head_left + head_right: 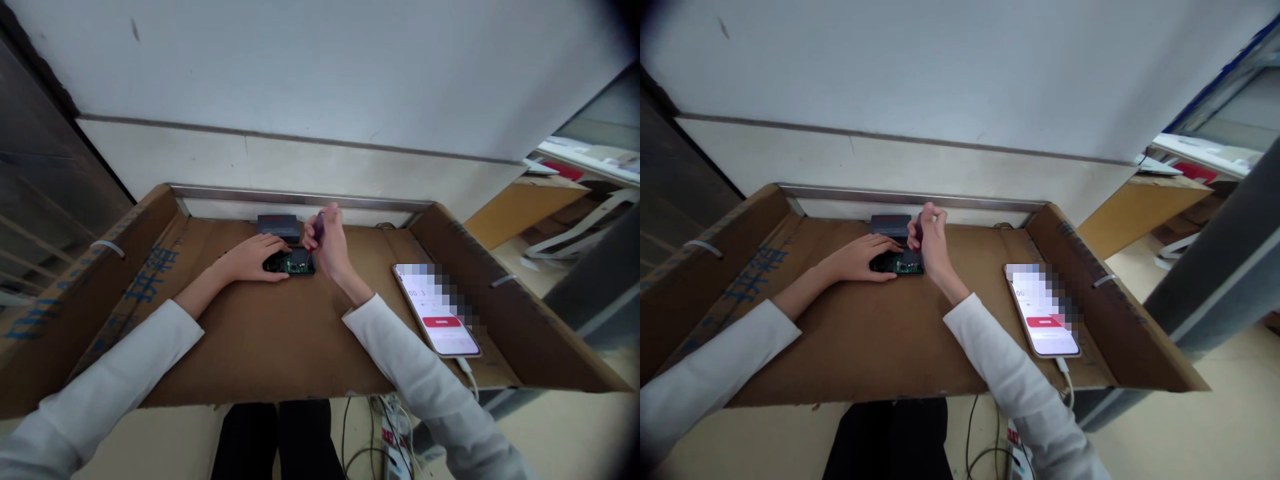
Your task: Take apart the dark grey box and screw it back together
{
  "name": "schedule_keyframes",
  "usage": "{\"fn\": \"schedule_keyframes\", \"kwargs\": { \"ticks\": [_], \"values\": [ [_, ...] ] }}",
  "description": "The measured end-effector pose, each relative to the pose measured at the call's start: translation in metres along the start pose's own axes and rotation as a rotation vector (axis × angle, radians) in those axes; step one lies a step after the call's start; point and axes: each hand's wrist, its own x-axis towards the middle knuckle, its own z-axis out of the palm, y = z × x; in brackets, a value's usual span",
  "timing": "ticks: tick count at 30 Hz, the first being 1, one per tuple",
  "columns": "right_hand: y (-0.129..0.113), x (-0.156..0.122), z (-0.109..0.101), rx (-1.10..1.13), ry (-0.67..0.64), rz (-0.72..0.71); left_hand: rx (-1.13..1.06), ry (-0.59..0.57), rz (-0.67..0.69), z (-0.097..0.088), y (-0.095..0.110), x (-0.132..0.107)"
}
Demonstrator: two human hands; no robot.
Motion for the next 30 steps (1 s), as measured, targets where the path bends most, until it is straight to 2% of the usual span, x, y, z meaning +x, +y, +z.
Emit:
{"fn": "schedule_keyframes", "kwargs": {
  "ticks": [5, 11, 17, 20, 24, 30],
  "values": [
    [0.0064, -0.0014, 0.0001, -0.058, 0.004, -0.081, 0.004, 0.009, 0.011, -0.0004, 0.0009, -0.0001],
    [0.0002, -0.0027, -0.0001, -0.095, 0.055, -0.124, 0.012, 0.004, -0.001, 0.0007, -0.0003, -0.0003],
    [-0.0012, -0.0014, 0.001, 0.02, 0.087, -0.009, 0.004, 0.008, 0.005, 0.001, -0.0007, 0.0001],
    [0.0004, -0.0018, 0.0019, 0.005, 0.119, -0.039, 0.002, 0.007, 0.001, 0.001, -0.0003, 0.0003],
    [0.0012, -0.0035, 0.0022, -0.133, 0.095, -0.11, 0.015, 0.004, -0.006, 0.0008, 0.0, 0.0003],
    [-0.0014, -0.0025, 0.0006, -0.105, 0.11, -0.034, -0.005, 0.003, -0.002, -0.0002, 0.0007, 0.0003]
  ]
}}
